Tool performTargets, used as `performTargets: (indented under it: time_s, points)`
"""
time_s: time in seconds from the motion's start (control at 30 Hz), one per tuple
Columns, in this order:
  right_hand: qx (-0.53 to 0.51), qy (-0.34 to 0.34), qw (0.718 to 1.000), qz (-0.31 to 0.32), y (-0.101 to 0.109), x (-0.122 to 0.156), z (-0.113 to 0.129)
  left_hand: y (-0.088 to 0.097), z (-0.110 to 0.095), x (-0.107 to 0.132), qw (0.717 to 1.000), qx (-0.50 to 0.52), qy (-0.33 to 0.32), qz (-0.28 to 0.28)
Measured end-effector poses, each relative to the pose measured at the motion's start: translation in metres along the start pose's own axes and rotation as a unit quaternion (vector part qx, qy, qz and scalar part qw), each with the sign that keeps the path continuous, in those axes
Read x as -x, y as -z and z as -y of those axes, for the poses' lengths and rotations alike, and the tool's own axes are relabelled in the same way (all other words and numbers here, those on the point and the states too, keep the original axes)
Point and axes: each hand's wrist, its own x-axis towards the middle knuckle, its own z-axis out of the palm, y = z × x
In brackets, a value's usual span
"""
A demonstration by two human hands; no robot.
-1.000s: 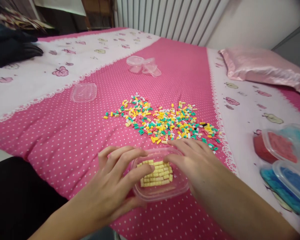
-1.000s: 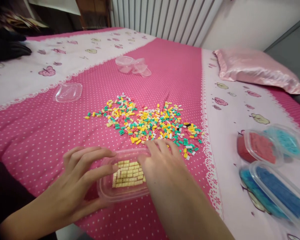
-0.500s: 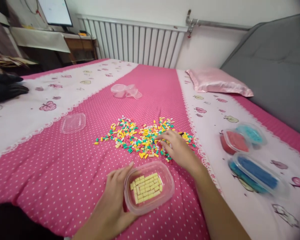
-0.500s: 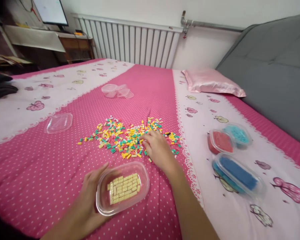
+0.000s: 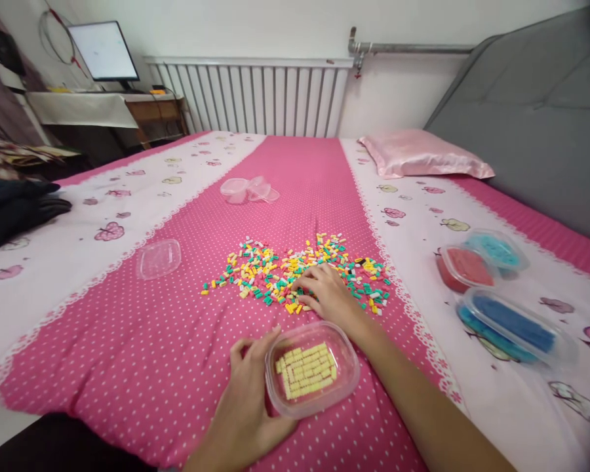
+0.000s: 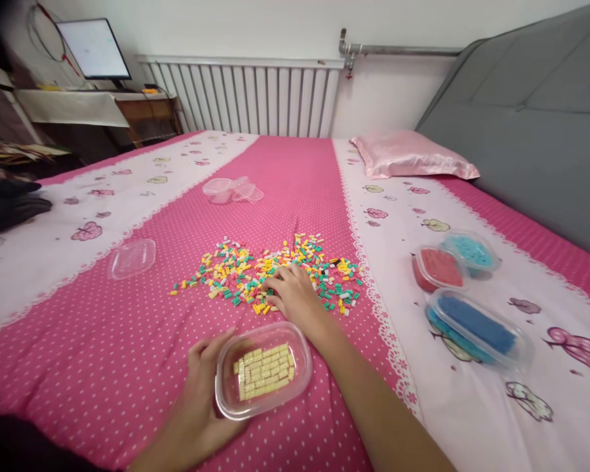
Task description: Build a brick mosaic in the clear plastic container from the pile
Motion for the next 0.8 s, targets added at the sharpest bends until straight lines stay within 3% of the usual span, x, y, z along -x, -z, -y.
performTargets:
  time_s: [0.17, 0.37, 0.8]
  points:
    - [0.001, 0.025, 0.999, -0.045, -0.017, 0.000, -0.007, -0.004, 0.004, 0.002, 0.999, 0.021, 0.025, 0.014]
    - [0.018, 0.007, 0.994, -0.103, -0.036, 0.000, -0.018, -0.010, 0.006, 0.000, 0.998, 0.055, 0.025, 0.001]
    - [-0.018, 0.010, 0.994, -0.109, -0.028, 0.000, -0.022, -0.007, 0.002, -0.001, 0.996, 0.093, 0.018, -0.005]
